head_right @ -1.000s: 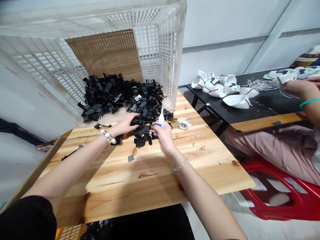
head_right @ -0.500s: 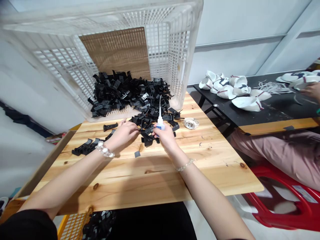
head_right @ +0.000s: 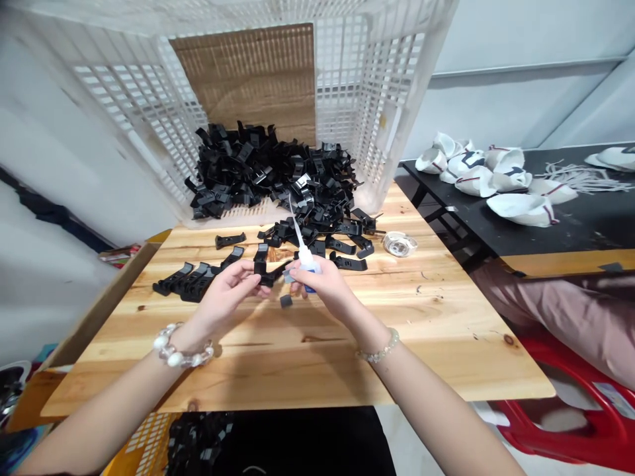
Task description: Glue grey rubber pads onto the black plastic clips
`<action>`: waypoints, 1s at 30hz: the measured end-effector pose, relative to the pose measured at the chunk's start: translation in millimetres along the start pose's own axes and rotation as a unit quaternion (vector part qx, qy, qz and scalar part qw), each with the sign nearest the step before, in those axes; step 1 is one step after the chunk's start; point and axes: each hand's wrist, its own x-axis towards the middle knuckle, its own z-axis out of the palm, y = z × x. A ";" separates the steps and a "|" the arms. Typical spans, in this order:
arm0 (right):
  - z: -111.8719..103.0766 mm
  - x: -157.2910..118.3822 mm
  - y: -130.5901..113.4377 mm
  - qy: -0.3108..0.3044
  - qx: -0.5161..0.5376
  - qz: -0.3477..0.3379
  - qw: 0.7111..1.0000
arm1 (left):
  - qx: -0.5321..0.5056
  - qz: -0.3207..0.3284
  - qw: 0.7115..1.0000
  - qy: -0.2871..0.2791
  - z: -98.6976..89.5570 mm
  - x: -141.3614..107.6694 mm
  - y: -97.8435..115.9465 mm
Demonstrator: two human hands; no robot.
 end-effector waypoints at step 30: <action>14.3 -4.7 6.2 -0.013 0.123 0.067 0.990 | -0.029 -0.025 0.994 -0.104 10.2 -10.6 -16.3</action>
